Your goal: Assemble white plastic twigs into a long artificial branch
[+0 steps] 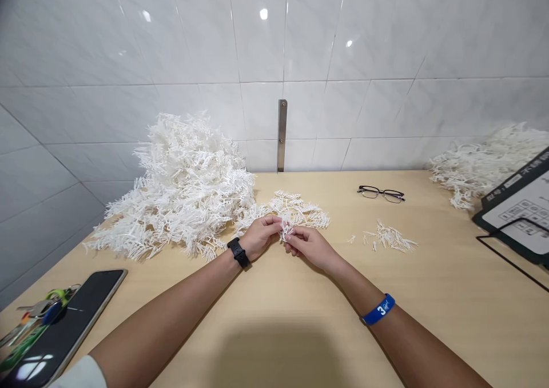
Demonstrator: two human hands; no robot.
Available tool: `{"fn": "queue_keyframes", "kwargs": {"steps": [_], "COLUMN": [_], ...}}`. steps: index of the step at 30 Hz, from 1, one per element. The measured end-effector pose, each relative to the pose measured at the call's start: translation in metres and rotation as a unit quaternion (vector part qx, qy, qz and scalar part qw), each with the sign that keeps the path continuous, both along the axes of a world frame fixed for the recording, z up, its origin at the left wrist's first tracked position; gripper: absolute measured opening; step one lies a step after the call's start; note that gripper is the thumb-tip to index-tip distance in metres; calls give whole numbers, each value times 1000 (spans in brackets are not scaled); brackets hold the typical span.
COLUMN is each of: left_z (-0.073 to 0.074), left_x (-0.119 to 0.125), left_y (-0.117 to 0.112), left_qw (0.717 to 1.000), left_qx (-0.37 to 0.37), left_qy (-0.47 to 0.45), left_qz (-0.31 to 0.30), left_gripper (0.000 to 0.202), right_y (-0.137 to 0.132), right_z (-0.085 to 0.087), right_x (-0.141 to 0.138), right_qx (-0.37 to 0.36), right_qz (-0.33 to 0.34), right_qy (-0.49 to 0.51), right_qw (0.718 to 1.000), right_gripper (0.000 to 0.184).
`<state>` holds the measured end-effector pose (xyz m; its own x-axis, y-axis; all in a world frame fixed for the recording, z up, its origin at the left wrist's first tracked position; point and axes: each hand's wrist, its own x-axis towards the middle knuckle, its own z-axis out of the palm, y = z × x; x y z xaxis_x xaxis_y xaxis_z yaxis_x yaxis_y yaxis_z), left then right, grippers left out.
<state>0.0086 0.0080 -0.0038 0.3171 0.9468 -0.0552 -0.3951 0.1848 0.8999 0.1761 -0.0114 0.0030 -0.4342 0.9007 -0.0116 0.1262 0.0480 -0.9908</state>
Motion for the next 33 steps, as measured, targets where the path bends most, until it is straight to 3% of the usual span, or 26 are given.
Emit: {"fn": "queue_keyframes", "kwargs": {"steps": [6, 13, 18, 26, 33], "left_z": [5, 4, 0, -2, 4], "left_x": [5, 6, 5, 1, 3], "left_y": [-7, -11, -8, 1, -5], "left_qw": [976, 926, 917, 944, 930], "left_qx": [121, 227, 232, 174, 191], "left_qy": [161, 296, 319, 268, 301], "left_qz": [79, 58, 64, 82, 88], "left_gripper": [23, 18, 15, 19, 16], "right_y": [2, 3, 7, 11, 9], "right_z": [0, 1, -3, -4, -4], "right_x": [3, 11, 14, 17, 16], "right_qx": [31, 98, 70, 12, 40], "right_qz": [-58, -29, 3, -8, -28], "right_qy": [-12, -85, -41, 1, -9], "right_qw": [998, 991, 997, 1000, 999], "right_gripper": [44, 45, 47, 43, 43]}}
